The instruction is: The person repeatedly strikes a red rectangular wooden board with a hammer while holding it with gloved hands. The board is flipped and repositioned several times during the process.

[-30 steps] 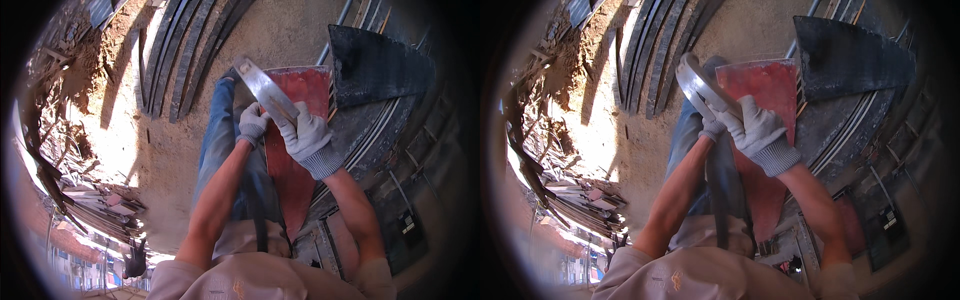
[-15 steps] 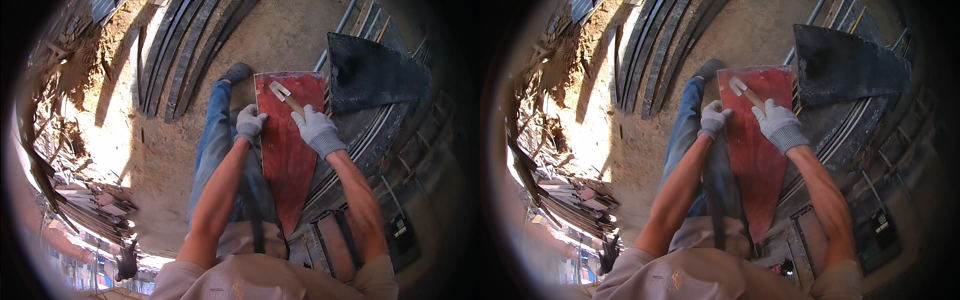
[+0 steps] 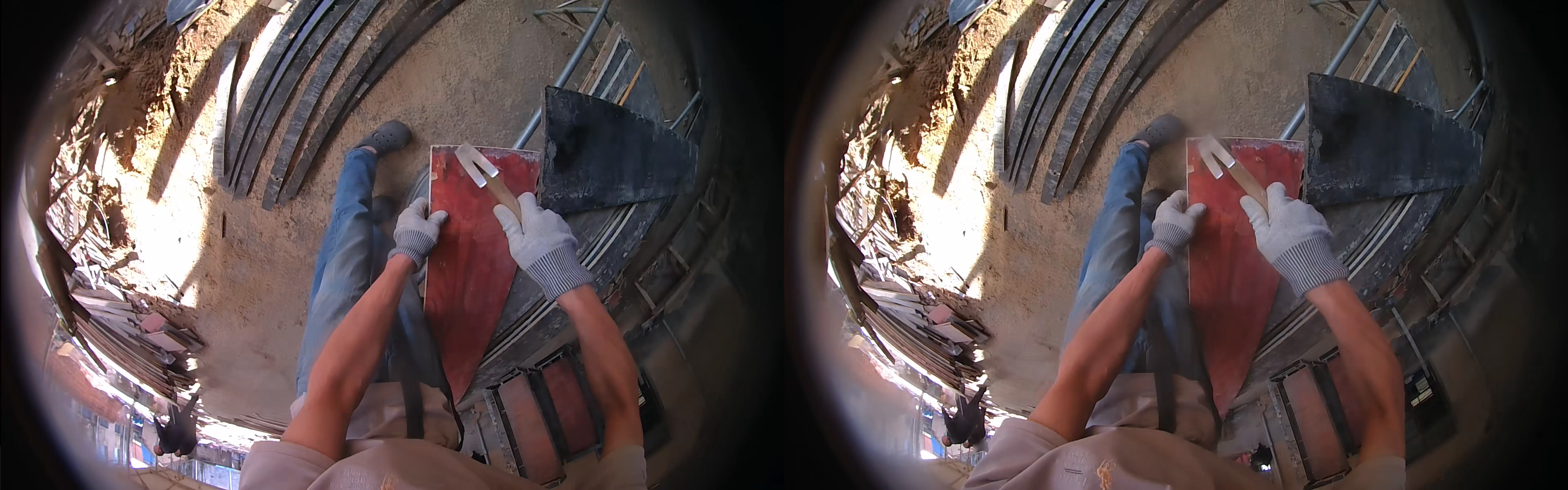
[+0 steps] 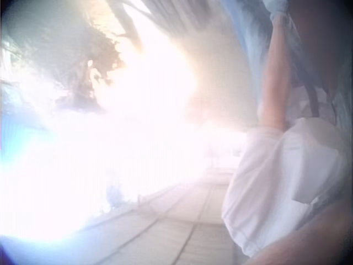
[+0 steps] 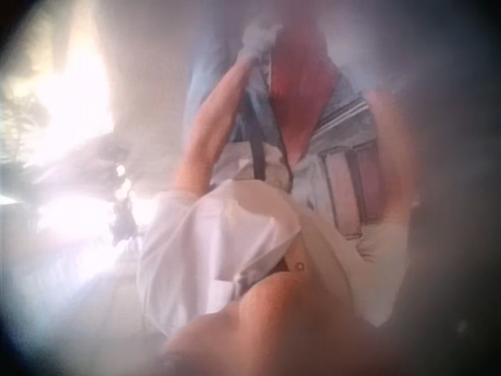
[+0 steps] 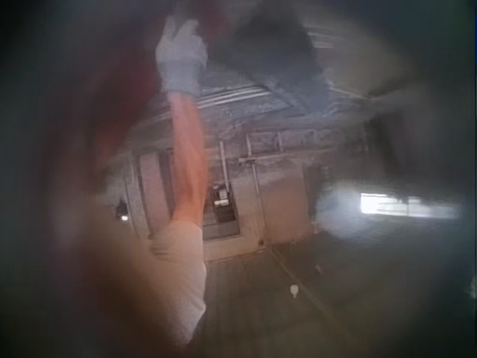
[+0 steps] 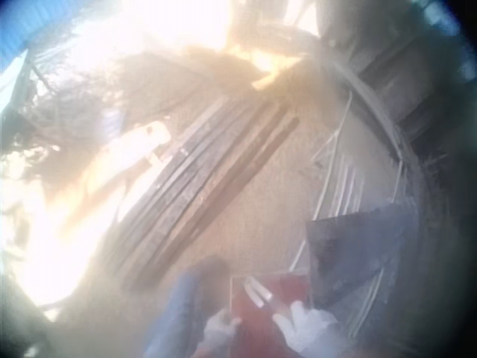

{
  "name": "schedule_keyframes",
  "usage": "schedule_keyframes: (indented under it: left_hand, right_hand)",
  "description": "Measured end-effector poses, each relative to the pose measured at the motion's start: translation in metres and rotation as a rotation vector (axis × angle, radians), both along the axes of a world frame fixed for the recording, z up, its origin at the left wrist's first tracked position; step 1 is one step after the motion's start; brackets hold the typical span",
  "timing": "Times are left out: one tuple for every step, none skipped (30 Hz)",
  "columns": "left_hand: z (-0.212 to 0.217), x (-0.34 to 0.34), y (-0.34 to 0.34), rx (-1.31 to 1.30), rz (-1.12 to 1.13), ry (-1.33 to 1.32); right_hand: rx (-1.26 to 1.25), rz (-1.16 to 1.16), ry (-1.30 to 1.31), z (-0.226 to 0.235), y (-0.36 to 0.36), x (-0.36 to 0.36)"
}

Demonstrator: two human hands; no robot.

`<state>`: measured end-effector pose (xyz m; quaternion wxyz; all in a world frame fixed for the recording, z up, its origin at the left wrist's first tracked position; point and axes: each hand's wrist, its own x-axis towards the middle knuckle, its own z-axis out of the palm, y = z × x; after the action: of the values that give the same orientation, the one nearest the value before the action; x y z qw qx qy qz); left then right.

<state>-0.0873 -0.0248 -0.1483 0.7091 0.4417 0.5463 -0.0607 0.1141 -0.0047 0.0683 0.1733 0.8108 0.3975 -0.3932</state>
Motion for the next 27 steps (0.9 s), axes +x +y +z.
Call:
schedule_keyframes:
  left_hand:
    - [0.001, -0.001, -0.001, 0.053, -0.040, 0.033]
    - [0.002, 0.000, -0.002, 0.066, -0.096, 0.089]
    - [0.002, 0.000, -0.002, -0.001, -0.052, 0.059]
    - [0.005, 0.000, -0.002, 0.047, -0.112, 0.108]
    - [0.006, 0.001, 0.001, 0.082, -0.173, 0.154]
    - [0.009, 0.002, 0.002, 0.136, -0.214, 0.185]
    - [0.010, 0.004, 0.005, 0.051, -0.180, 0.161]
    - [0.012, 0.004, 0.007, 0.105, -0.163, 0.132]
    - [0.013, 0.006, 0.009, 0.116, -0.167, 0.124]
    - [0.015, 0.005, 0.010, 0.131, -0.161, 0.119]
    - [0.017, 0.005, 0.010, 0.151, -0.145, 0.122]
    - [0.019, 0.003, 0.010, 0.141, -0.178, 0.124]
    - [0.020, 0.003, 0.009, 0.167, -0.160, 0.103]
    - [0.019, 0.002, 0.010, 0.114, -0.169, 0.090]
    - [0.021, 0.001, 0.008, 0.171, -0.239, 0.090]
    - [0.017, 0.001, 0.009, 0.201, -0.345, 0.140]
    - [0.017, 0.000, 0.006, 0.113, -0.166, 0.067]
    - [0.012, 0.002, 0.007, 0.085, -0.122, 0.019]
    - [0.011, 0.001, 0.005, 0.087, -0.097, 0.033]
    - [0.008, 0.002, 0.005, 0.054, -0.070, 0.037]
    - [0.007, 0.002, 0.002, 0.039, -0.045, 0.038]
    - [0.007, 0.001, 0.001, 0.021, -0.010, 0.028]
    - [0.006, 0.002, 0.000, 0.056, -0.039, 0.057]
    - [0.007, -0.001, -0.001, 0.080, -0.026, 0.051]
    - [0.007, 0.001, -0.001, 0.181, -0.153, 0.095]
    - [0.009, -0.002, -0.001, 0.345, -0.416, 0.175]
    - [0.010, -0.001, 0.000, 0.176, -0.272, 0.179]
  right_hand:
    - [0.067, -0.027, 0.014, 0.004, -0.007, 0.000]
    - [0.118, -0.054, 0.043, 0.006, -0.014, -0.002]
    - [0.423, -0.089, 0.165, 0.005, -0.021, -0.005]
    - [0.454, -0.087, 0.163, 0.003, -0.029, -0.009]
    - [0.539, -0.062, 0.180, -0.003, -0.036, -0.013]
    - [0.597, -0.034, 0.233, -0.011, -0.042, -0.015]
    - [0.429, -0.037, 0.115, -0.017, -0.050, -0.015]
    - [0.288, -0.009, 0.059, -0.023, -0.058, -0.013]
    - [0.205, 0.009, 0.032, -0.025, -0.068, -0.012]
    - [0.166, 0.039, -0.058, -0.027, -0.077, -0.008]
    - [0.306, 0.055, 0.057, -0.030, -0.087, -0.008]
    - [0.445, 0.096, 0.106, -0.033, -0.093, -0.005]
    - [0.663, 0.200, 0.154, -0.036, -0.099, -0.002]
    - [0.877, 0.315, 0.212, -0.039, -0.104, -0.001]
    - [0.929, 0.346, 0.279, -0.045, -0.107, 0.002]
    - [0.944, 0.415, 0.200, -0.051, -0.107, 0.004]
    - [0.604, 0.351, 0.086, -0.056, -0.109, 0.006]
    - [0.398, 0.290, -0.014, -0.061, -0.107, 0.007]
    - [0.303, 0.211, -0.003, -0.064, -0.107, 0.007]
    - [0.290, 0.133, 0.013, -0.065, -0.105, 0.008]
    - [0.359, 0.073, -0.041, -0.066, -0.104, 0.007]
    - [0.439, 0.127, 0.082, -0.064, -0.102, 0.007]
    - [0.594, 0.160, 0.145, -0.064, -0.099, 0.006]
    - [0.785, 0.199, 0.215, -0.059, -0.100, 0.004]
    - [0.915, 0.267, 0.254, -0.060, -0.097, 0.005]
    - [0.709, 0.233, 0.195, -0.056, -0.098, 0.002]
    - [0.558, 0.216, 0.143, -0.057, -0.096, 0.004]
